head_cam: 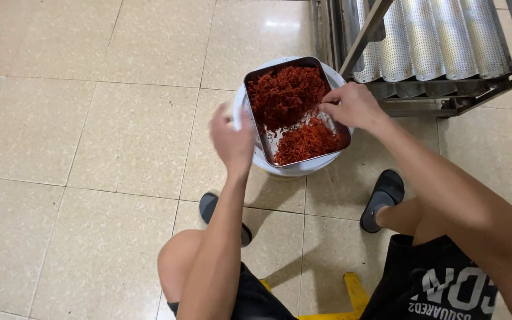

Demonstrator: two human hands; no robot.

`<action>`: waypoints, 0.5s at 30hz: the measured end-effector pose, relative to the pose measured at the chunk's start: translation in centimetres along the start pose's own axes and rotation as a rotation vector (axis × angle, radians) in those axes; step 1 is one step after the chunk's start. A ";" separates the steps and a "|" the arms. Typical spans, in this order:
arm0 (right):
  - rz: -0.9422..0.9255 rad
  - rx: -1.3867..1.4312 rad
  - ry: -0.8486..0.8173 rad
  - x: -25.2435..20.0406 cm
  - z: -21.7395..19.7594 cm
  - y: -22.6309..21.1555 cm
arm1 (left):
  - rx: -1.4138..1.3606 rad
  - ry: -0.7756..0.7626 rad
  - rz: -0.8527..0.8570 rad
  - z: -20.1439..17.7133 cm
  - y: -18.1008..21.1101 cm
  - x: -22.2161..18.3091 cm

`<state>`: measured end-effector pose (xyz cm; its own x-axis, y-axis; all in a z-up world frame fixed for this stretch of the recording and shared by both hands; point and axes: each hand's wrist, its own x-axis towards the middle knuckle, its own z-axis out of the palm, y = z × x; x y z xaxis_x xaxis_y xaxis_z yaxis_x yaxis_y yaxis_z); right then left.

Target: Manually sorting and picking through dried red food ingredients in a metal tray.

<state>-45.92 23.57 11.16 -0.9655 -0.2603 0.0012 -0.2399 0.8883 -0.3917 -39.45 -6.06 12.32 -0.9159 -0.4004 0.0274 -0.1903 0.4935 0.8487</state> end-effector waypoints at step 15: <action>0.103 0.102 -0.204 -5.2 -5.4 -6.2 | -0.653 -0.435 -0.561 5.1 -8.2 -7.8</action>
<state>-39.92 21.47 18.55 -0.9417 -0.2505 -0.2248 -0.1199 0.8738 -0.4714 -32.50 -3.02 2.47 -0.8272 -0.0616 -0.5586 -0.5266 -0.2623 0.8087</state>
